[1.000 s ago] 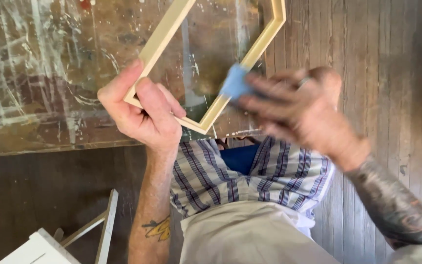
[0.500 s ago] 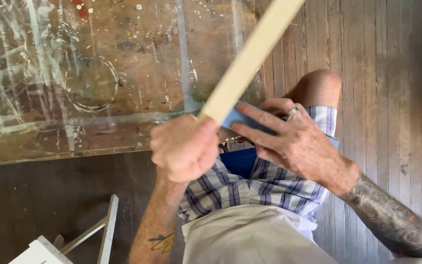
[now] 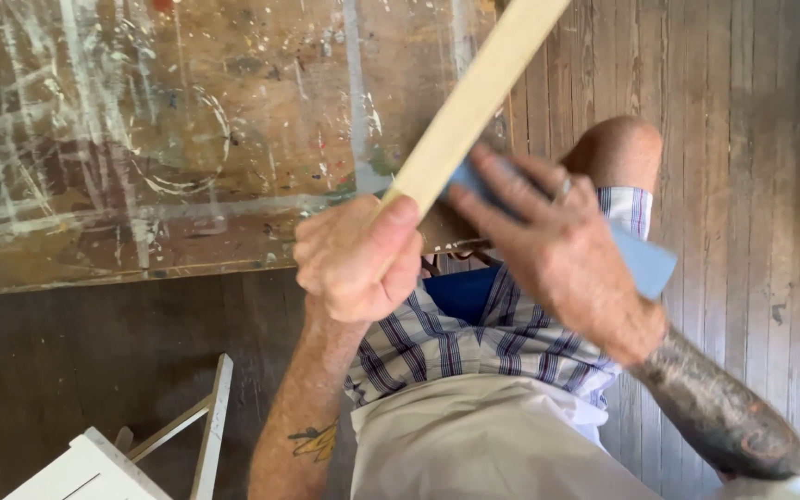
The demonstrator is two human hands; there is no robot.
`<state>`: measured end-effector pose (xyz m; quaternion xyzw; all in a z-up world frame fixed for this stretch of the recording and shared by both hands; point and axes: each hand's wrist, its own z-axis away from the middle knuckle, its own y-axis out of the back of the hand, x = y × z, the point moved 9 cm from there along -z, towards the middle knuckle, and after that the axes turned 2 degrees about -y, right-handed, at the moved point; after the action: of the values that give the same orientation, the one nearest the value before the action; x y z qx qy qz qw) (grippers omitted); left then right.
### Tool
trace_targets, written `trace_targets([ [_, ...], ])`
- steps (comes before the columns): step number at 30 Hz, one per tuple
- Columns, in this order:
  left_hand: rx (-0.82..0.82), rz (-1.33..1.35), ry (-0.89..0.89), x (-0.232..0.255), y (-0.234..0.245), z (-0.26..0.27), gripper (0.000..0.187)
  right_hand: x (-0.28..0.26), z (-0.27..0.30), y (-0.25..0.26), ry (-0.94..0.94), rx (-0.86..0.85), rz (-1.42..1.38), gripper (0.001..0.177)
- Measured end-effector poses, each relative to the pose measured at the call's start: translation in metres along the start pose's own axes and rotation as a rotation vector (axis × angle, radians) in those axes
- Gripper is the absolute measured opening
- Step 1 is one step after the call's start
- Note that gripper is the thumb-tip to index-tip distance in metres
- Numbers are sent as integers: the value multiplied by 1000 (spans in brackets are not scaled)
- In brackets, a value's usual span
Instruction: Sanding the edges and corners of a small wooden frame using a sanding block on a workbench.
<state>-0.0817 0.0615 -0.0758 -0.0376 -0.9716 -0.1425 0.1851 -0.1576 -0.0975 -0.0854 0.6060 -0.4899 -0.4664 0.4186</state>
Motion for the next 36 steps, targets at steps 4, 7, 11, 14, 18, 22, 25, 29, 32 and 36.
trace_targets([
  [4, -104, -42, -26, 7, -6, -1, 43, -7, 0, 2, 76, -48, -66, 69],
  [7, -110, -36, -18, 9, -5, 2, 47, 7, -8, 7, 39, 1, -16, 62],
  [11, -16, 26, -38, 1, -5, 3, 39, -21, -1, 9, 95, -91, -38, 58],
  [14, 9, 20, -12, -6, -4, 13, 38, 10, -3, -3, 157, -15, 164, 63],
  [18, 54, 48, -82, -5, -6, 18, 47, 49, -21, 24, 27, 106, 58, 40],
  [22, -24, 53, -7, -5, -3, 15, 42, 49, -30, 22, 115, 61, 11, 58],
  [25, -47, 69, 16, -2, 0, 11, 40, 66, -33, 28, 113, 113, -39, 44],
  [29, 79, 191, 80, -25, 5, 21, 44, 77, -37, 28, 28, 73, 15, 38],
  [32, 192, 115, 87, -23, 14, -9, 35, 78, -36, 25, 10, 90, 13, 38],
  [36, 251, 120, 187, -18, 16, -37, 23, 79, -33, 26, 27, 108, -65, 35],
])
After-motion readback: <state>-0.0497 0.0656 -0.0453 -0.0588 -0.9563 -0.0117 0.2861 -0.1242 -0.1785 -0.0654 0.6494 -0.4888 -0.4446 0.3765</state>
